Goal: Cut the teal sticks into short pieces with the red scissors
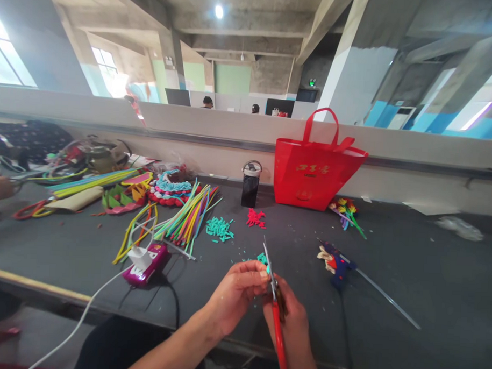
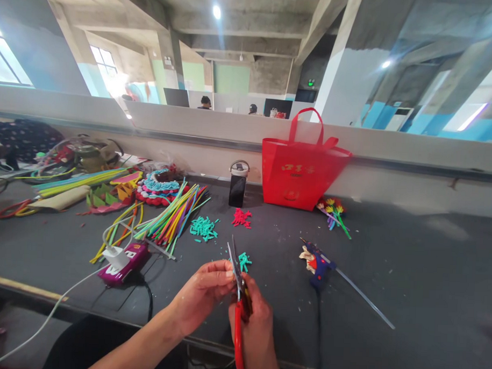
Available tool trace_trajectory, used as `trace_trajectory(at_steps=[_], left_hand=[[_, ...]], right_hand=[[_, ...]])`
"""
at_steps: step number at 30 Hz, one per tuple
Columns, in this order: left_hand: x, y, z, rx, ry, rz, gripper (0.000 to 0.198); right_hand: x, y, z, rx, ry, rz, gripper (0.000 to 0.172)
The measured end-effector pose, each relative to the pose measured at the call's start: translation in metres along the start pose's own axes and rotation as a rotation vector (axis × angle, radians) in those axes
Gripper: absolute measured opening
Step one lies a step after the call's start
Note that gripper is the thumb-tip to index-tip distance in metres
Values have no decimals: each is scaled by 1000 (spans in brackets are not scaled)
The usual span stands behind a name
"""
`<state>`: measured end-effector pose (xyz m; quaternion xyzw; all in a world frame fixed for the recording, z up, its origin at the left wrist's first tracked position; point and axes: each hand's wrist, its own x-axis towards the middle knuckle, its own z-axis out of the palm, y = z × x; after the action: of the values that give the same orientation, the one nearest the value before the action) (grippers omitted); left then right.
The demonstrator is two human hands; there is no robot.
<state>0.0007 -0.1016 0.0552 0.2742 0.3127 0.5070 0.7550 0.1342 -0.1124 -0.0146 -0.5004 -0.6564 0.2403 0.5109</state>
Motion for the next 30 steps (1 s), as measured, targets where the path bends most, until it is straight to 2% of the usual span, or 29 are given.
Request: trace_trajectory(at_steps=[5, 9, 12, 15, 17, 19, 22, 26, 30], left_hand=[[0, -3, 1, 25, 18, -5, 11], [1, -2, -2, 4, 1, 45, 9], [-1, 3, -6, 11, -1, 78, 10], [-2, 10, -14, 77, 53, 121, 13], [1, 15, -23, 186, 151, 189, 15], [8, 20, -36, 353, 301, 283, 17], [26, 29, -61, 642, 519, 411, 22], [52, 39, -94, 783, 614, 469, 21], [68, 46, -123, 913, 662, 488, 22]], right_hand=[[2, -10, 0, 30, 69, 29, 32], [6, -17, -3, 35, 51, 73, 31], [7, -8, -9, -8, 68, 106, 34], [5, 14, -17, -33, 56, 174, 40], [3, 31, -23, -48, 54, 210, 43], [0, 43, -28, -70, 78, 265, 47], [-3, 48, -32, -59, 72, 278, 48], [-1, 41, -34, 3, 34, 304, 48], [3, 35, -39, 168, -46, 391, 47]])
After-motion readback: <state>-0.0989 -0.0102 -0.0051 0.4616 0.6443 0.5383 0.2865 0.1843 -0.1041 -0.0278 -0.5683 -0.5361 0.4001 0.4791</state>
